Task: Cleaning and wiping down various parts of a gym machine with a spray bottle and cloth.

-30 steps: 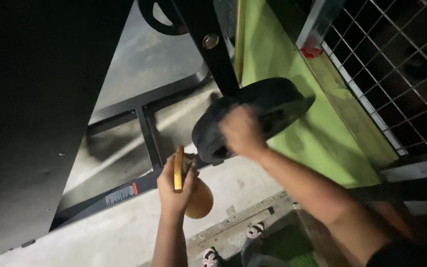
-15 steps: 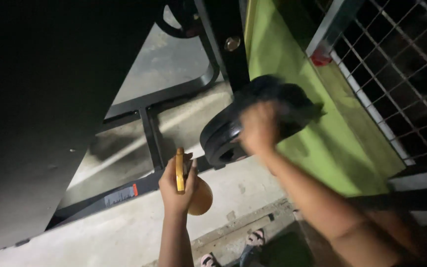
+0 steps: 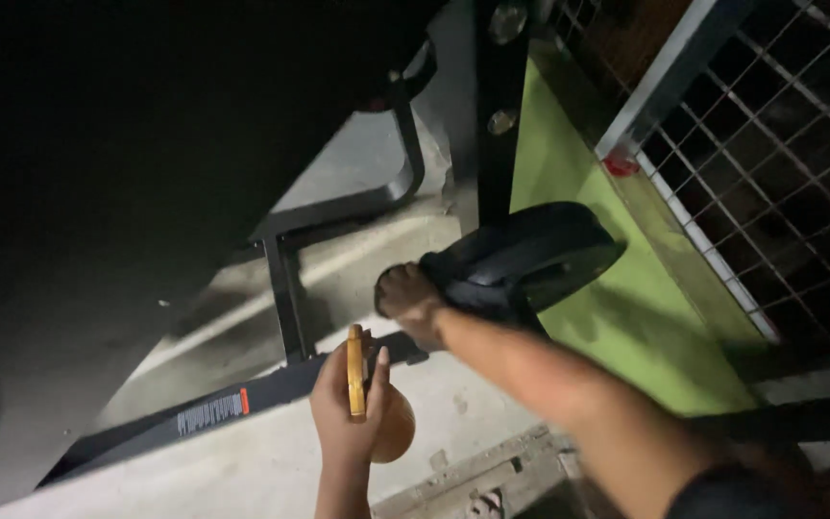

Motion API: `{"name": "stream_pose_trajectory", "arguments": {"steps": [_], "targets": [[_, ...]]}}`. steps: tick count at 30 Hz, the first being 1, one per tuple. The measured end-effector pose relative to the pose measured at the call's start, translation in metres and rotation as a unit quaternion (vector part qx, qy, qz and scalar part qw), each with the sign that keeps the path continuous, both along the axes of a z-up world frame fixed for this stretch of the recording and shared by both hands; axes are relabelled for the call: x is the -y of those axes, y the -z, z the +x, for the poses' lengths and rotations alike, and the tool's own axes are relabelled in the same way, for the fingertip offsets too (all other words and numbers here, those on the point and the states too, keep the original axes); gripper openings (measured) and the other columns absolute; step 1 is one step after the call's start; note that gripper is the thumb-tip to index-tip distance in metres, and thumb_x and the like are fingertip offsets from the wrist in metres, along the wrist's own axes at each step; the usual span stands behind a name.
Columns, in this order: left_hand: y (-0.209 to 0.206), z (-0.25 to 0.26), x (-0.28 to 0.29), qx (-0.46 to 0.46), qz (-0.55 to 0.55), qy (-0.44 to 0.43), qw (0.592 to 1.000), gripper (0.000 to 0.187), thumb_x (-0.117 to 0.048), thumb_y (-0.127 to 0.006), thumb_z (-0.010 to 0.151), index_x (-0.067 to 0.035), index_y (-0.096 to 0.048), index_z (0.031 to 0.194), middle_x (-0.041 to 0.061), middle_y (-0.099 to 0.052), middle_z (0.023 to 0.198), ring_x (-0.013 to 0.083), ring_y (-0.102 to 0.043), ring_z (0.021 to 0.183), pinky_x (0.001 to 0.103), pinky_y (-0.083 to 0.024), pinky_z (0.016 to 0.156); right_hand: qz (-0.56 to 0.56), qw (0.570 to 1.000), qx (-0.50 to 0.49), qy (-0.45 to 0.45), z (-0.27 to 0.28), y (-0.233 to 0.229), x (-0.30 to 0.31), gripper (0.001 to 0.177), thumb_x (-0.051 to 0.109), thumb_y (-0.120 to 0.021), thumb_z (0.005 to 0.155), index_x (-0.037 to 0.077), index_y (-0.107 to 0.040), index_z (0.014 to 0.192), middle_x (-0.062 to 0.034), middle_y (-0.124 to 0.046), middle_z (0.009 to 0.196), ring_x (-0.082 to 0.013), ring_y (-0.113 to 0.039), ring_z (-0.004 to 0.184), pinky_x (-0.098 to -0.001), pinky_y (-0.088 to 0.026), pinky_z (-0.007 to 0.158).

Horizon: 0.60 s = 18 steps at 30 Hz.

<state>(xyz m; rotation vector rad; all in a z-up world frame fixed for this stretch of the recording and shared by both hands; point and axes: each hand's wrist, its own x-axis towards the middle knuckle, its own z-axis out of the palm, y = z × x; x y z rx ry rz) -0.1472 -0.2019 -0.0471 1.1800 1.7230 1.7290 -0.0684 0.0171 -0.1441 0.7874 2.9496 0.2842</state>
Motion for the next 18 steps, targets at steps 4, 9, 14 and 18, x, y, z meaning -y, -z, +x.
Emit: {"name": "stream_pose_trajectory", "arguments": {"steps": [4, 9, 14, 18], "targets": [[-0.016, -0.007, -0.001, -0.004, 0.04, -0.008, 0.999, 0.039, -0.017, -0.075, 0.089, 0.002, -0.067, 0.122, 0.014, -0.077, 0.108, 0.0183, -0.073, 0.101, 0.03, -0.054, 0.091, 0.195, 0.976, 0.094, -0.003, 0.02, -0.108, -0.036, 0.044, 0.027, -0.065, 0.07, 0.009, -0.074, 0.109, -0.0112, -0.066, 0.117, -0.0324, -0.056, 0.114, -0.0482, -0.044, 0.095], [-0.026, -0.007, -0.005, 0.018, -0.028, 0.002, 0.999, 0.028, -0.019, -0.078, 0.089, 0.001, -0.071, 0.107, 0.017, -0.072, 0.085, 0.0223, -0.066, 0.077, 0.032, -0.056, 0.077, 0.391, 0.912, 0.103, -0.065, 0.045, -0.262, -0.079, 0.025, 0.019, -0.061, 0.095, 0.001, -0.075, 0.107, -0.0109, -0.066, 0.114, -0.0342, -0.058, 0.115, -0.0524, -0.035, 0.118], [-0.026, -0.01, -0.004, 0.026, 0.044, 0.016, 0.999, 0.03, -0.019, -0.076, 0.09, 0.001, -0.07, 0.111, 0.016, -0.073, 0.088, 0.0203, -0.067, 0.079, 0.03, -0.055, 0.076, 0.398, 0.907, 0.126, 0.06, 0.04, -0.19, -0.151, 0.032, 0.013, -0.056, 0.103, -0.001, -0.074, 0.124, -0.022, -0.067, 0.129, -0.0375, -0.06, 0.114, -0.0546, -0.034, 0.113], [-0.023, -0.021, 0.003, 0.011, 0.041, 0.005, 0.999, 0.036, -0.023, -0.077, 0.088, -0.001, -0.071, 0.116, 0.014, -0.078, 0.095, 0.0186, -0.075, 0.085, 0.03, -0.057, 0.079, 0.378, 0.891, 0.218, 0.121, 0.032, -0.156, -0.097, 0.043, 0.028, -0.053, 0.093, 0.002, -0.072, 0.122, -0.0213, -0.059, 0.139, -0.0346, -0.05, 0.131, -0.0494, -0.024, 0.117]]}}
